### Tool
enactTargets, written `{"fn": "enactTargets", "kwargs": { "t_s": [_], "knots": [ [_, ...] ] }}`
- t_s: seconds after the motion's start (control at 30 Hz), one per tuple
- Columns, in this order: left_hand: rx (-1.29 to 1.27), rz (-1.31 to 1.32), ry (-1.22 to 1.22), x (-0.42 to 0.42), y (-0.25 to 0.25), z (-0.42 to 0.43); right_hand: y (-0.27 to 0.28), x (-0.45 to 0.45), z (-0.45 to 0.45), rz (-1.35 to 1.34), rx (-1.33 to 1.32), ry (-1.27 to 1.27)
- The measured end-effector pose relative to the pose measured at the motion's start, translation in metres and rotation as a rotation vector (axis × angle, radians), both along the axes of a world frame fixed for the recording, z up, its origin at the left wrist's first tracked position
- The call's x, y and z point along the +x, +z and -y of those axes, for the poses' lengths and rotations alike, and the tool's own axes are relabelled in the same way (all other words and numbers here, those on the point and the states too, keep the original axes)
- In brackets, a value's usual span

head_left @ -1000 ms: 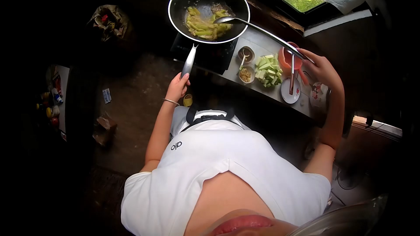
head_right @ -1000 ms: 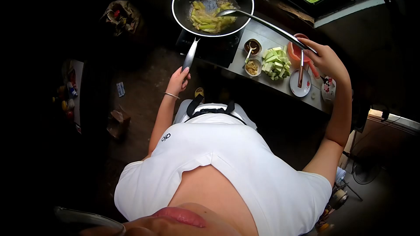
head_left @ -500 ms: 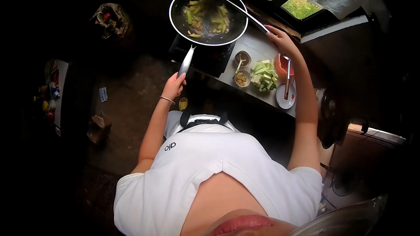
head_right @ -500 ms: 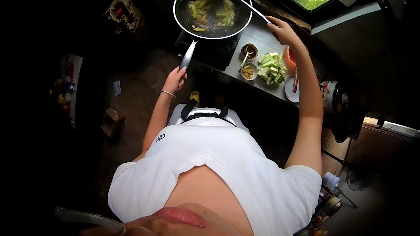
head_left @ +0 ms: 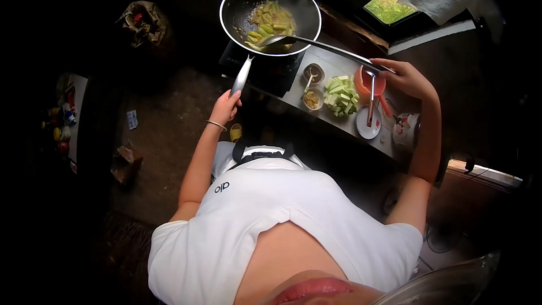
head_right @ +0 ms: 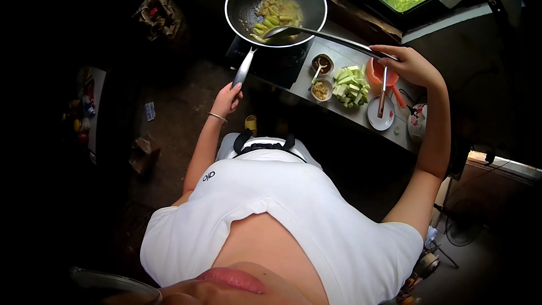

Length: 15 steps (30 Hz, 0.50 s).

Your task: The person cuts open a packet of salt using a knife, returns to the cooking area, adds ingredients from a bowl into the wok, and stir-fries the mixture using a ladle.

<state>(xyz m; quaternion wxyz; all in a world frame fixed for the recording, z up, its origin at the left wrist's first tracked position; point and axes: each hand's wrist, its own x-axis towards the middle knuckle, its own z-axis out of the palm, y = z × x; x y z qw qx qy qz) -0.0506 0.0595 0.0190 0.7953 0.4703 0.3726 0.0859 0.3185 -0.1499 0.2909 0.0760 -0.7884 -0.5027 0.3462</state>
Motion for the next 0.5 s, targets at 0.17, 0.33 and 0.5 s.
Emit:
{"fn": "enactTargets", "kwargs": {
  "t_s": [0.17, 0.33, 0.5],
  "knots": [
    [-0.002, -0.009, -0.028, -0.001, -0.006, -0.003, -0.041, -0.027, -0.047, 0.020, 0.051, -0.091],
    [0.000, -0.006, -0.011, 0.001, 0.000, -0.002, -0.093, 0.000, -0.053, 0.014, 0.210, -0.241],
    [-0.003, 0.010, -0.043, -0.003, -0.009, -0.004, -0.144, 0.008, -0.064, 0.164, 0.315, -0.269]
  ]
}}
